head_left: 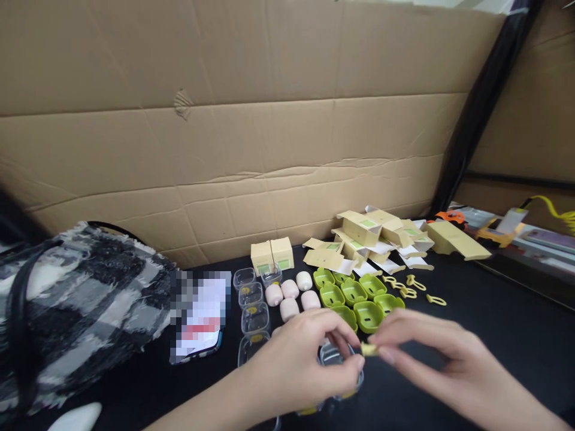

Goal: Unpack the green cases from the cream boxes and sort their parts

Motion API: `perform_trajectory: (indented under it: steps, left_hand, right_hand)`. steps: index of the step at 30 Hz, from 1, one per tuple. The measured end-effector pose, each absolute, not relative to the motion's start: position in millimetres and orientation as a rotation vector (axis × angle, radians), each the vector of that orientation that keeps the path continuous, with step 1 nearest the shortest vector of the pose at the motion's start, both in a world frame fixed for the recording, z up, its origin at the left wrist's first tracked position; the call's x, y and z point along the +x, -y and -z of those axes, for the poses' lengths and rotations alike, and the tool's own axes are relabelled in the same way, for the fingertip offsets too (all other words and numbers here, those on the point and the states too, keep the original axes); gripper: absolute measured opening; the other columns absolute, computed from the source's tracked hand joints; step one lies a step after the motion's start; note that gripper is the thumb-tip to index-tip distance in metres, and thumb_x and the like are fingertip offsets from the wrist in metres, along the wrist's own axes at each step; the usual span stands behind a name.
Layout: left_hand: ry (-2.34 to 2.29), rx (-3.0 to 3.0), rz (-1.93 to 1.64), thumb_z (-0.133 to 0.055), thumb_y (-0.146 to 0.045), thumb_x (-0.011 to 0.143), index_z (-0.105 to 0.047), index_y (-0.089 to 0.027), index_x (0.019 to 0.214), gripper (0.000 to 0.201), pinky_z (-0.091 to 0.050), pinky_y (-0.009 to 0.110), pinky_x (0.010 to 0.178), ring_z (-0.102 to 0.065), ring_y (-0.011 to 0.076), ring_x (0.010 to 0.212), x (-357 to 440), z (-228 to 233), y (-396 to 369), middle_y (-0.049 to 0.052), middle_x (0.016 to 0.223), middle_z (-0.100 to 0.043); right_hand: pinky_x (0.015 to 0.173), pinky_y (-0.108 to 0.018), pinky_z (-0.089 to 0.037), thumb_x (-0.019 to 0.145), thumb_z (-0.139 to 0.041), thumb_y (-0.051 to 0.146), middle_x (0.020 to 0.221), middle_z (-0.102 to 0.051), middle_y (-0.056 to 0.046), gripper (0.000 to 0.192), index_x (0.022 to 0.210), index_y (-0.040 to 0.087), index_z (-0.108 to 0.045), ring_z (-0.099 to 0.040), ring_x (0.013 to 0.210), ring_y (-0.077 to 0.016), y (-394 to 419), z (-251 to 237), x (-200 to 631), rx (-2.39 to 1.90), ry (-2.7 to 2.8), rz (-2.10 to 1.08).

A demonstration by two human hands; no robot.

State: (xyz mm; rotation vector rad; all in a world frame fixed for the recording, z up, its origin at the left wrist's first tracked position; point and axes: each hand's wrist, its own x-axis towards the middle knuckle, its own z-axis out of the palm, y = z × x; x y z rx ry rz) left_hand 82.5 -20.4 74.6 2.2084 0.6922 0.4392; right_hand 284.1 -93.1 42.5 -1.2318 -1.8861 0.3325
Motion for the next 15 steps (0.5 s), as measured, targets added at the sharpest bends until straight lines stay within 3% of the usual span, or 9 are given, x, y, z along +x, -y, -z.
perform_trajectory:
  steps: [4, 7, 9, 13, 15]
  left_hand:
    - [-0.832, 2.366, -0.656, -0.062, -0.030, 0.078, -0.066, -0.020, 0.095, 0.020, -0.048, 0.035, 0.079, -0.062, 0.0208, 0.087, 67, -82, -18, 0.005, 0.092, -0.068]
    - [-0.981, 2.401, -0.836, -0.059, -0.026, 0.080, -0.066, -0.018, 0.088, 0.013, -0.045, 0.042, 0.089, -0.061, 0.0236, 0.095, 48, -87, -55, 0.008, 0.096, -0.068]
    - [-1.017, 2.372, -0.873, -0.056, -0.026, 0.081, -0.065, -0.018, 0.087, 0.013, -0.049, 0.039, 0.084, -0.064, 0.0219, 0.089, 37, -90, -71, 0.007, 0.092, -0.070]
    - [-1.040, 2.368, -0.972, -0.055, -0.026, 0.083, -0.065, -0.018, 0.086, 0.013, -0.051, 0.034, 0.079, -0.065, 0.0192, 0.085, 27, -101, -75, 0.005, 0.089, -0.069]
    - [-1.044, 2.393, -1.051, -0.054, -0.024, 0.083, -0.064, -0.019, 0.087, 0.012, -0.050, 0.033, 0.082, -0.064, 0.0181, 0.087, 26, -107, -70, 0.004, 0.091, -0.067]
  right_hand:
    - [0.071, -0.038, -0.052, 0.087, -0.054, 0.035, 0.087, -0.067, -0.007, 0.016, 0.089, 0.028, -0.068, -0.065, 0.080, -0.0246, 74, -36, 342, -1.428, 1.786, 0.082]
    - [0.064, -0.039, -0.050, 0.088, -0.049, 0.036, 0.078, -0.062, -0.009, 0.024, 0.087, 0.026, -0.071, -0.063, 0.070, -0.0260, 59, -19, 387, -1.654, 1.832, 0.220]
    - [0.056, -0.039, -0.048, 0.088, -0.048, 0.036, 0.073, -0.062, -0.010, 0.028, 0.083, 0.024, -0.073, -0.063, 0.064, -0.0271, 52, -12, 399, -1.753, 1.888, 0.270]
    - [0.056, -0.042, -0.049, 0.089, -0.046, 0.034, 0.086, -0.069, -0.013, 0.029, 0.089, 0.021, -0.071, -0.066, 0.072, -0.0317, 29, -28, 373, -1.720, 1.907, 0.369]
    - [0.065, -0.041, -0.051, 0.090, -0.045, 0.034, 0.088, -0.069, -0.011, 0.028, 0.093, 0.019, -0.069, -0.066, 0.078, -0.0282, 7, -45, 341, -1.604, 2.005, 0.332]
